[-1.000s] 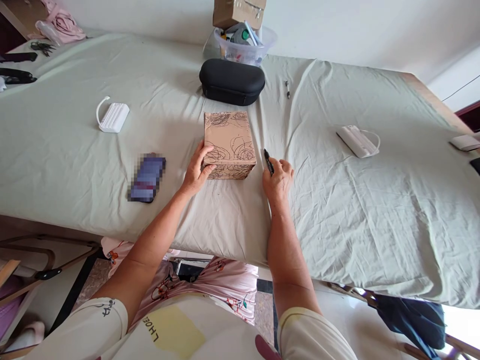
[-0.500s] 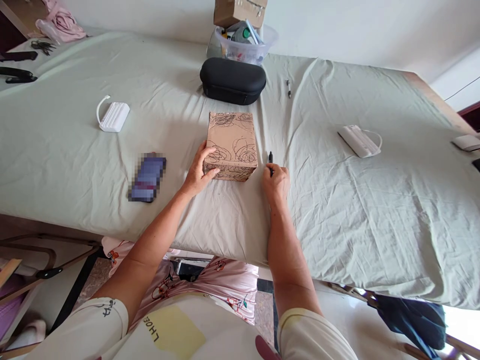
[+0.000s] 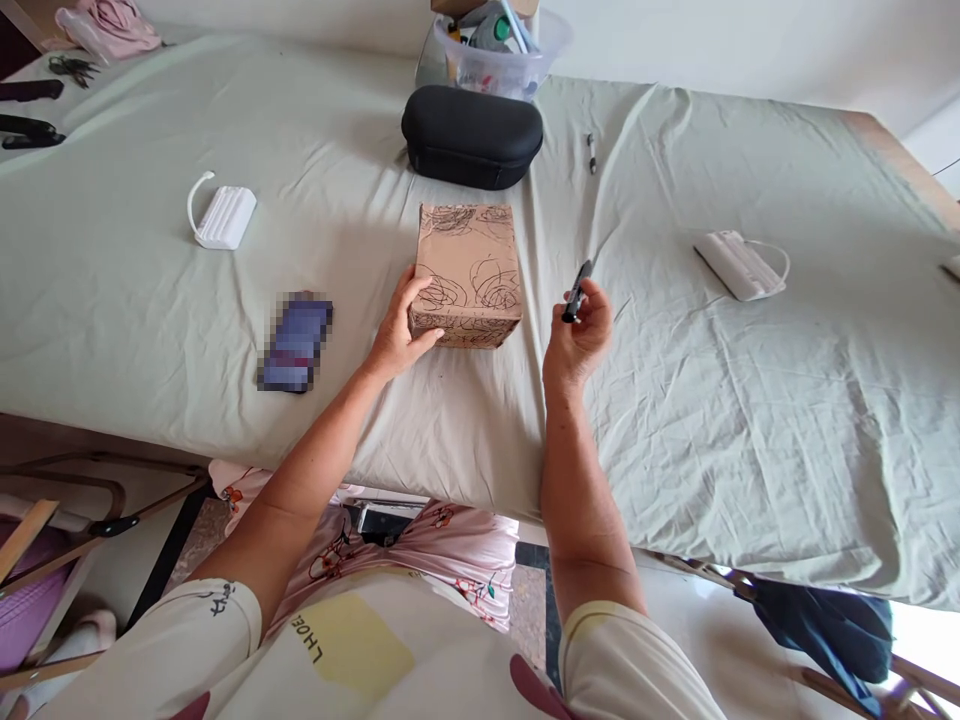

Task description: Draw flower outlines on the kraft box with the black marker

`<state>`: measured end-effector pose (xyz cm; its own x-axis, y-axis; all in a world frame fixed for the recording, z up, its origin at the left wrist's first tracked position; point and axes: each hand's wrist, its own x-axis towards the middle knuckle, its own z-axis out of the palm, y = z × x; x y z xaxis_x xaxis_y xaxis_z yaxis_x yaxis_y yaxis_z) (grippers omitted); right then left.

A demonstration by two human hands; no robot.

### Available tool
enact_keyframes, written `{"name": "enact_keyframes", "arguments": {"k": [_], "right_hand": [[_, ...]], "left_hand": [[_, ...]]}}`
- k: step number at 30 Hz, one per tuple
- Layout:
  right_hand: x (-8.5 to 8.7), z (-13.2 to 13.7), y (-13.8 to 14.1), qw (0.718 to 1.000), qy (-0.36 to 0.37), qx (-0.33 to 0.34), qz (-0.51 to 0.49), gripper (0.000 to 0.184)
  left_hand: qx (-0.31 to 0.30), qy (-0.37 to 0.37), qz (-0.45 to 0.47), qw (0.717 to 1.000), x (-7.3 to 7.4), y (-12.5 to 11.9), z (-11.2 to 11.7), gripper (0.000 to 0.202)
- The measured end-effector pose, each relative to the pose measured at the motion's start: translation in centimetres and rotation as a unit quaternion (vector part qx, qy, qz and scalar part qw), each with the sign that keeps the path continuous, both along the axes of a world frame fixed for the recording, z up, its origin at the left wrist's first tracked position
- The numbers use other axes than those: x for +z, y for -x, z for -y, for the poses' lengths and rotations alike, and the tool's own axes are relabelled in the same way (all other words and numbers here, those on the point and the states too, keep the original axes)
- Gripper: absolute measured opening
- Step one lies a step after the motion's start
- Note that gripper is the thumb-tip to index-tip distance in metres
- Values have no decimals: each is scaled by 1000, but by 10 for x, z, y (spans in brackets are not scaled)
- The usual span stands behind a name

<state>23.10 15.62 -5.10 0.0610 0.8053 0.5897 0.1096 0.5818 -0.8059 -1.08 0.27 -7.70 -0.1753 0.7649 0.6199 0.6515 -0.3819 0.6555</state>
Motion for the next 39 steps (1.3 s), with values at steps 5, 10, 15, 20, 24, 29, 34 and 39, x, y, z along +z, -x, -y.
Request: {"name": "enact_keyframes", "arguments": {"k": [5, 10, 15, 20, 24, 29, 34, 39], "right_hand": [[14, 37, 5, 993, -110, -36, 25, 38], [30, 85, 24, 950, -293, 97, 41, 17], [24, 102, 35, 894, -355, 184, 200, 15], [24, 98, 34, 903, -355, 142, 195, 13], [25, 99, 34, 912, -351, 126, 170, 10], [15, 103, 38, 921, -241, 166, 256, 27], [8, 105, 40, 915, -197, 245, 254, 24], [9, 97, 31, 959, -209, 128, 142, 33]], "left_hand": [[-21, 13, 15, 1000, -4, 3, -3, 90], [-19, 13, 36, 999, -7, 4, -5, 92], [-20, 2, 33, 999, -9, 5, -7, 87], [-32, -5, 23, 999, -12, 5, -11, 91], [-28, -3, 17, 999, -10, 4, -10, 90], [-6, 5, 17, 1000, -2, -1, -6, 92], [21, -2, 40, 999, -1, -5, -7, 93], [18, 28, 24, 999, -1, -5, -6, 95]]}}
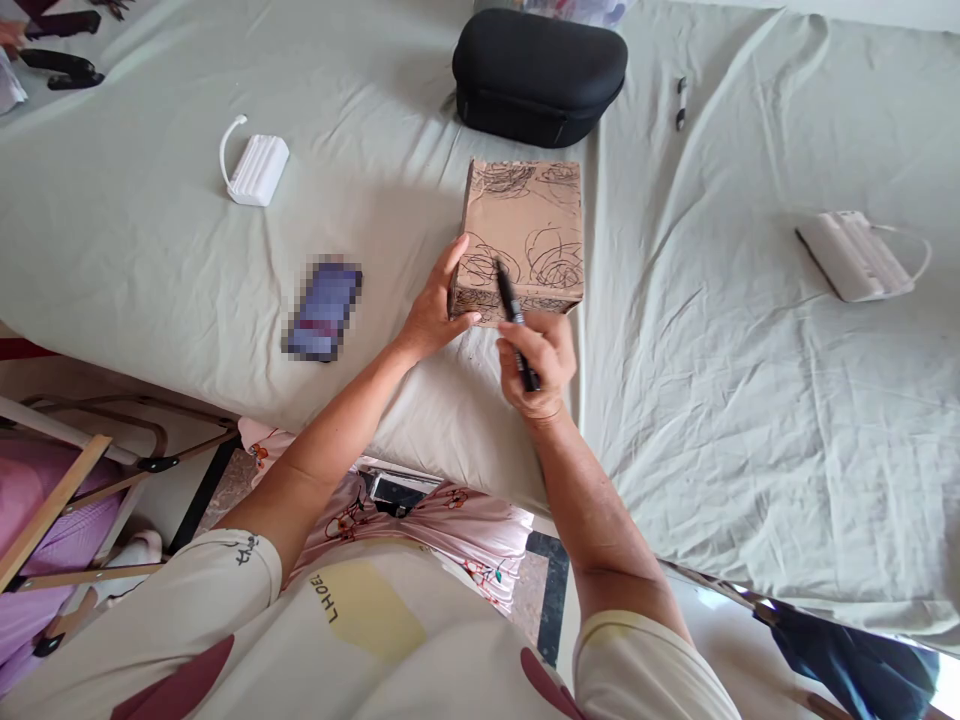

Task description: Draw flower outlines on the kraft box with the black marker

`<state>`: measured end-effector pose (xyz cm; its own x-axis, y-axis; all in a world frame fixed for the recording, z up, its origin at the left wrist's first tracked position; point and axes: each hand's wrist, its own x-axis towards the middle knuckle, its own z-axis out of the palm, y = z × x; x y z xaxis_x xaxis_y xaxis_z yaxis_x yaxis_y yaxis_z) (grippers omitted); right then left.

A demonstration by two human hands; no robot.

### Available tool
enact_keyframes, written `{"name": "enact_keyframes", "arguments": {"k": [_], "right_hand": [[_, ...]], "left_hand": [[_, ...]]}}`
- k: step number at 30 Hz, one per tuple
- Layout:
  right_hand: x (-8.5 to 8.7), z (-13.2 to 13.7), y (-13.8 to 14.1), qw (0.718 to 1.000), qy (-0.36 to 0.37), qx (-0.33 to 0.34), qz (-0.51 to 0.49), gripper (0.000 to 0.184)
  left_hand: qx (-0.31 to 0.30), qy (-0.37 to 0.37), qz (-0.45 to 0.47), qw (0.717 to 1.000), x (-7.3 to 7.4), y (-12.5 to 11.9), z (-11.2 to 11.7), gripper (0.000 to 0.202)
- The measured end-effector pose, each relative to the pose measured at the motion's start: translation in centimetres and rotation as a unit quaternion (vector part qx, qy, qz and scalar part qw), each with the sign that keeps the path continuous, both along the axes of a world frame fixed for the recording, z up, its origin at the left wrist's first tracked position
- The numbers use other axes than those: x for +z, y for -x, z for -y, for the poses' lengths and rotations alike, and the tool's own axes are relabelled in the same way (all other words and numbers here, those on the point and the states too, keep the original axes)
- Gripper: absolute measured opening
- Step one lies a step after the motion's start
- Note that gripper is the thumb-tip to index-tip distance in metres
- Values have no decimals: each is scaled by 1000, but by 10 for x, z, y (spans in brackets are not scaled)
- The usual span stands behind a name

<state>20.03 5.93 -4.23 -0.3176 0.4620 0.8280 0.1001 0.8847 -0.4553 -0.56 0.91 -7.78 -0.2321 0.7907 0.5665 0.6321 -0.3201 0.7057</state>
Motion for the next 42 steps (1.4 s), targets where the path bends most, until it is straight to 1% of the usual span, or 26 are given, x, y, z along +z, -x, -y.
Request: {"name": "enact_keyframes", "arguments": {"k": [3, 4, 5, 7, 8, 9, 10, 13, 15, 16, 18, 20, 24, 26, 29, 32, 35, 39, 42], "right_hand": [[7, -21, -10, 988, 27, -133, -69, 43], [9, -31, -14, 983, 32, -162, -84, 44], [10, -41, -19, 979, 34, -175, -99, 42], [8, -64, -30, 976, 33, -167, -137, 42], [5, -74, -35, 977, 61, -161, -126, 40], [0, -83, -39, 976, 103, -165, -93, 38], [-5, -90, -43, 972, 140, -179, -63, 35], [-21, -99, -47, 946, 230, -219, 56, 30], [-28, -99, -44, 929, 257, -236, 125, 28], [-31, -98, -42, 925, 260, -237, 145, 25], [-35, -95, -39, 928, 253, -226, 154, 17], [-37, -92, -36, 935, 240, -215, 147, 14], [-37, -90, -34, 933, 226, -223, 168, 19], [-36, -90, -32, 936, 223, -222, 156, 21], [-31, -90, -30, 946, 221, -214, 104, 25], [-22, -84, -26, 959, 210, -185, 54, 28], [-9, -70, -20, 971, 185, -152, 4, 29], [5, -49, -11, 979, 144, -138, -43, 43], [7, -42, -6, 978, 165, -118, -55, 46]], "left_hand": [[-2, 22, -8, 1000, 2, 1, 2, 97], [-5, 25, -13, 1000, 2, 1, 2, 97], [-8, 26, -19, 999, 2, 1, 2, 98], [-10, 24, -26, 999, 3, 1, 3, 101], [-8, 24, -28, 999, 3, 1, 3, 103], [-6, 24, -29, 999, 3, 1, 3, 105], [-2, 24, -30, 999, 3, 0, 3, 106], [9, 22, -30, 999, 4, 0, 4, 106], [10, 19, -26, 999, 4, 1, 4, 106], [8, 19, -25, 999, 4, 1, 4, 106], [4, 23, -18, 1000, 5, 2, 3, 104], [1, 29, -11, 1000, 6, 3, 4, 102], [-7, 41, 3, 999, 7, 4, 4, 104], [-4, 45, 7, 999, 8, 5, 5, 105], [-3, 48, 9, 999, 8, 6, 5, 105], [-11, 56, 10, 998, 7, 8, 6, 105], [-16, 69, 6, 997, 5, 11, 6, 105], [-14, 71, 11, 997, 1, 12, 5, 109], [-13, 65, 10, 998, -4, 13, 4, 108]]}}
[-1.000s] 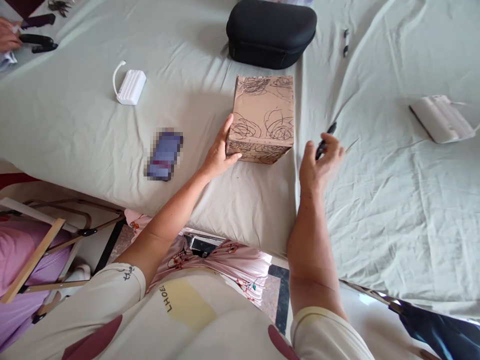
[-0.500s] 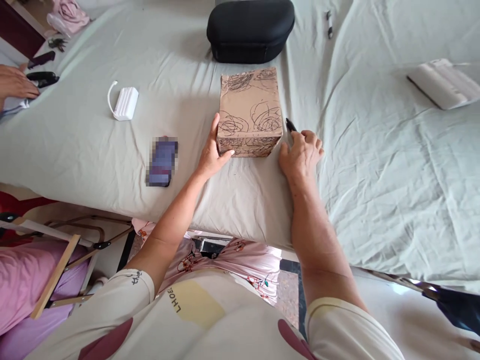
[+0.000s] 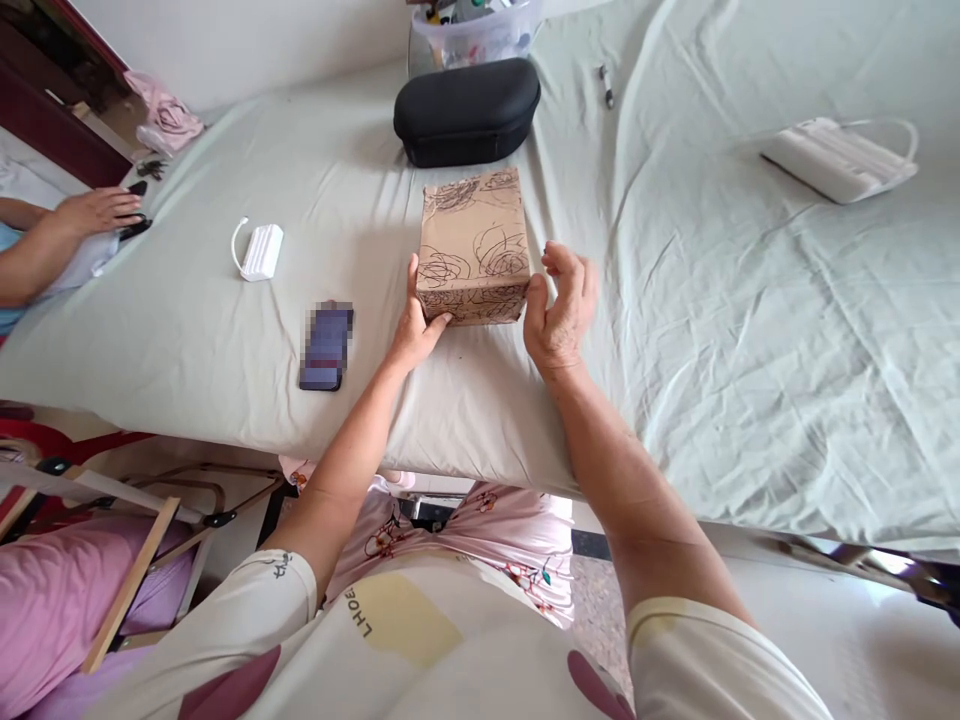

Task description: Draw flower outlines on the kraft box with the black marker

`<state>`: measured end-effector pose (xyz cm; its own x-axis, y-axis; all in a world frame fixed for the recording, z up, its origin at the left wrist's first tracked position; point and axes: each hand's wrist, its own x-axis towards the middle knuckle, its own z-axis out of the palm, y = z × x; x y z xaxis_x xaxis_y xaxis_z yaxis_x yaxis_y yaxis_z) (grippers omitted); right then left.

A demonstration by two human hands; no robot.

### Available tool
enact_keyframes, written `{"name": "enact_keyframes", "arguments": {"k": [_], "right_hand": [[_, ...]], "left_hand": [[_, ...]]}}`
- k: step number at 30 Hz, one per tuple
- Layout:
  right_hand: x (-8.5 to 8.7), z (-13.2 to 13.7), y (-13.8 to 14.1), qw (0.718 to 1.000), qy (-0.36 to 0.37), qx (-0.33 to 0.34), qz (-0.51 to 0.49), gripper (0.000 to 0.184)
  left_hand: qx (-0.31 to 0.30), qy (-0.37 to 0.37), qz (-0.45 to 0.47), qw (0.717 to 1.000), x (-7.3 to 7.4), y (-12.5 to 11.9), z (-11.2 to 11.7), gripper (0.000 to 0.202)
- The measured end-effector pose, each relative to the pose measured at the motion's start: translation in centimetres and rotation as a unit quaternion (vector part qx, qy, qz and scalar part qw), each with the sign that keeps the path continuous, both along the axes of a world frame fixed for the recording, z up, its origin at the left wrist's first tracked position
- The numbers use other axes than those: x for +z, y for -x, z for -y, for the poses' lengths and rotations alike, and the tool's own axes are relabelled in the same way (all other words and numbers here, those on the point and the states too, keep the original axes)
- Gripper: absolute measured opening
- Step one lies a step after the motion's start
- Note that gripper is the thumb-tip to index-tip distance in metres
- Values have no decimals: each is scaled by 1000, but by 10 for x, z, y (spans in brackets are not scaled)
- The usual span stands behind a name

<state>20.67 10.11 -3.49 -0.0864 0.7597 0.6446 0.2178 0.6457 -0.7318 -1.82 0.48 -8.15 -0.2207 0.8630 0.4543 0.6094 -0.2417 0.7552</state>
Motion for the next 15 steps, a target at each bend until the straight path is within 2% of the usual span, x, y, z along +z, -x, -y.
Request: {"name": "enact_keyframes", "arguments": {"k": [3, 6, 9, 12, 15], "right_hand": [[-2, -1, 1, 1000, 4, 17, -11, 47], [-6, -5, 0, 999, -42, 17, -23, 54], [-7, -9, -2, 997, -66, 13, -40, 51], [-7, -12, -3, 997, -64, 14, -50, 48], [-5, -12, -3, 997, -61, 8, -48, 50]], "left_hand": [[18, 12, -15, 1000, -6, 0, -1, 106], [43, 27, -21, 998, -13, 3, -2, 105], [73, 10, -3, 997, -19, 9, 3, 100], [114, 7, -21, 993, -20, 16, 21, 86], [198, 11, -65, 978, -7, 21, 55, 72]]}}
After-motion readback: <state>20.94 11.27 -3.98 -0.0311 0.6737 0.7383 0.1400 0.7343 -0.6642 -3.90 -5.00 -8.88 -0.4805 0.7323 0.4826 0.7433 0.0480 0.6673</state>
